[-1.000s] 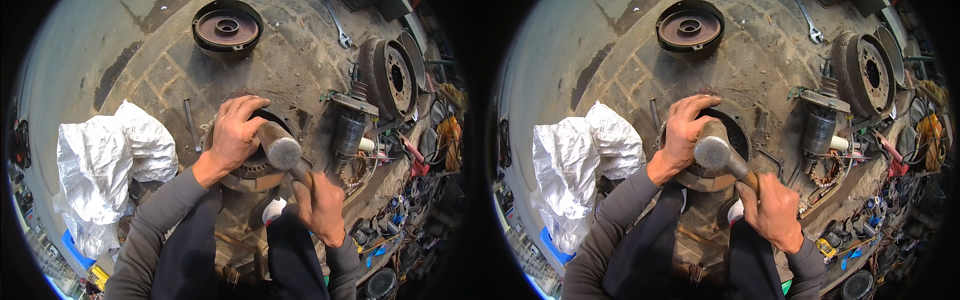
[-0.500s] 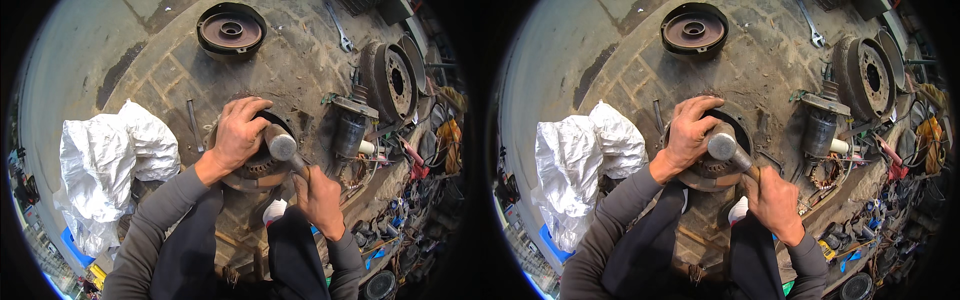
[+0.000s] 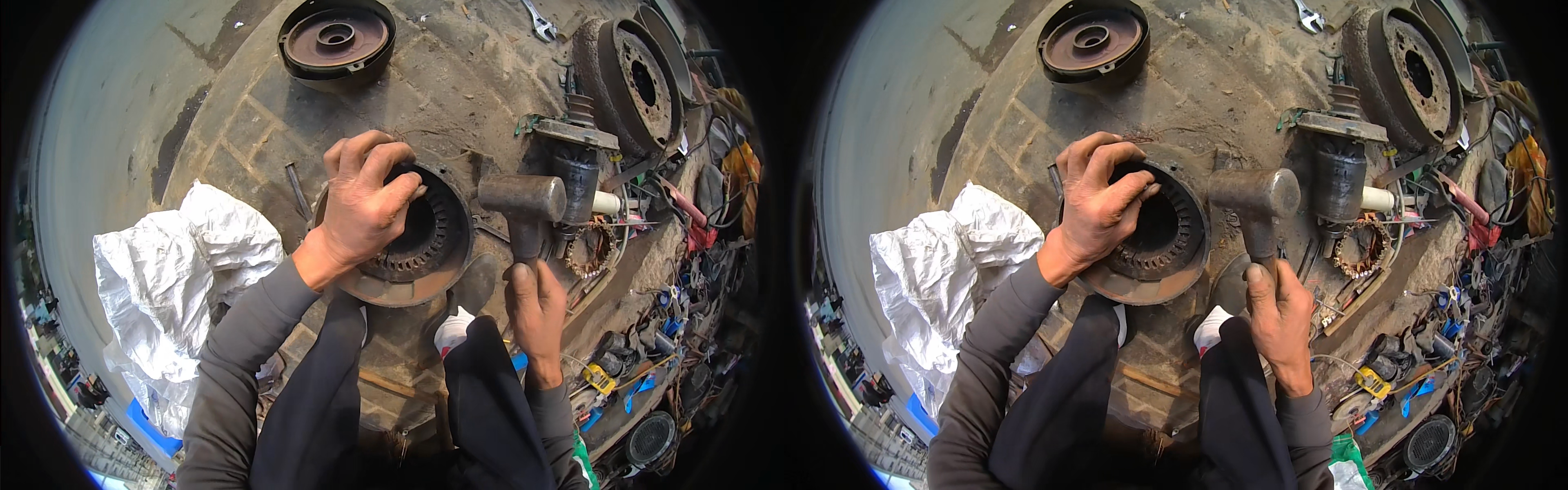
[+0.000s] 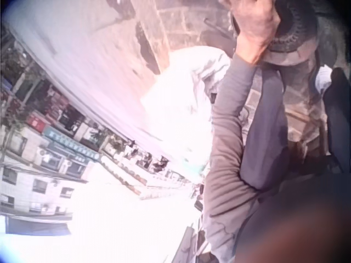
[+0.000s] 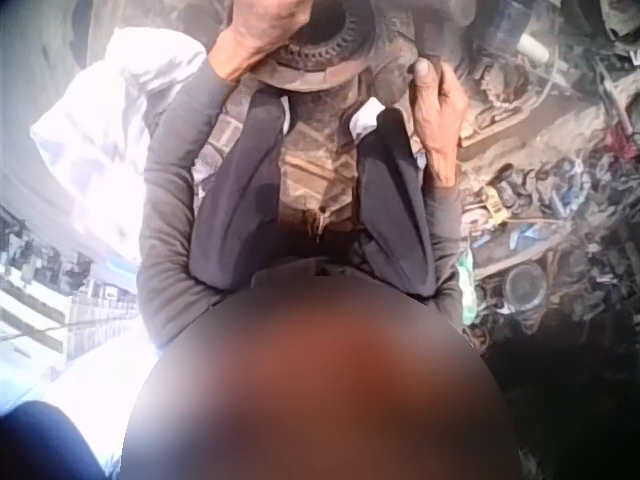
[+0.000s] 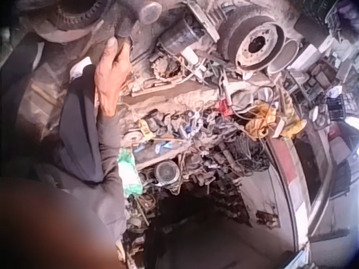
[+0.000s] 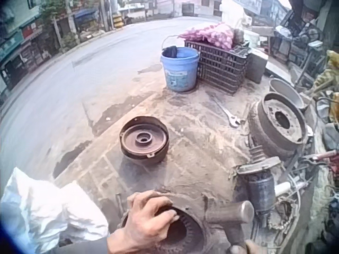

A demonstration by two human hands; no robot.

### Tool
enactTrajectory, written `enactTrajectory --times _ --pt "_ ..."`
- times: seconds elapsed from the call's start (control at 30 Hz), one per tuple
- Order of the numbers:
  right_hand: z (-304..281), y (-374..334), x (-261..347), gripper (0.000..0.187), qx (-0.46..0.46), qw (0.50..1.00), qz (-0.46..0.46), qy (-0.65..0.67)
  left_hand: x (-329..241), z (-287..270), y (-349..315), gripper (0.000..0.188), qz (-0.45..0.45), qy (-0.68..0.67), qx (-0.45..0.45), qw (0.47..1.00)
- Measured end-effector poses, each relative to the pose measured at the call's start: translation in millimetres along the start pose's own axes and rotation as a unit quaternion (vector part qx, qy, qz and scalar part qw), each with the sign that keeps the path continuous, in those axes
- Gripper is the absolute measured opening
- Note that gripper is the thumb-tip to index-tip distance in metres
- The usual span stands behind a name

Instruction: The person uses pliers and a hammer to remove copper windings and a metal ring from a motor stator. They repeatedly pry and hammer components, then flip the stator to continue removing parts.

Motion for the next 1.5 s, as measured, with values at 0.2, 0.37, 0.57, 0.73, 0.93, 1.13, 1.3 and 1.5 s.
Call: enactTrajectory --times 0.2,0.37,0.57,0.73,0.93,1.13,1.3,1.5 --pt "-6.4 2.4 -46.0 0.046 -0.013 0.993 0.092 0.076 -8.0 -10.5 4.5 0.019 0.006 -0.027 0.023 0.999" --pt "7.1 21.6 -105.0 0.047 -0.01 0.99 0.113 0.081 -18.5 -7.2 11.2 0.014 -0.063 0.035 0.183 0.98" --pt "27.1 44.0 -163.9 0.044 0.013 0.95 0.285 0.126 -15.8 3.4 18.5 0.024 -0.033 0.074 0.225 0.971" --pt "34.5 39.3 -167.8 0.046 0.039 0.926 0.328 0.185 -14.3 -5.4 16.6 0.023 0.019 0.051 0.226 0.973" --pt "35.2 45.5 -167.0 0.047 0.058 0.909 0.345 0.228 -12.7 -3.3 23.7 0.025 0.057 0.044 0.218 0.973" --pt "38.1 58.3 -170.1 0.049 0.082 0.913 0.33 0.227 -14.7 -7.0 17.4 0.022 0.037 0.044 0.205 0.977" --pt "33.3 62.8 -181.4 0.051 0.108 0.872 0.342 0.334 -8.9 -8.8 18.6 0.012 -0.018 0.023 0.242 0.97" --pt "22.4 69.0 -190.9 0.053 0.081 0.952 0.27 0.12 -5.4 -21.2 3.9 0.019 -0.093 -0.068 0.212 0.97"
Point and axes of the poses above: each hand's wrist, its own y-axis towards the middle knuckle, its own z-axis out of the palm, x = y × z, the point moved 4 cm from there along y, towards the middle knuckle, and after that the axes turned 1 degree about -z, right-handed, at the moved point
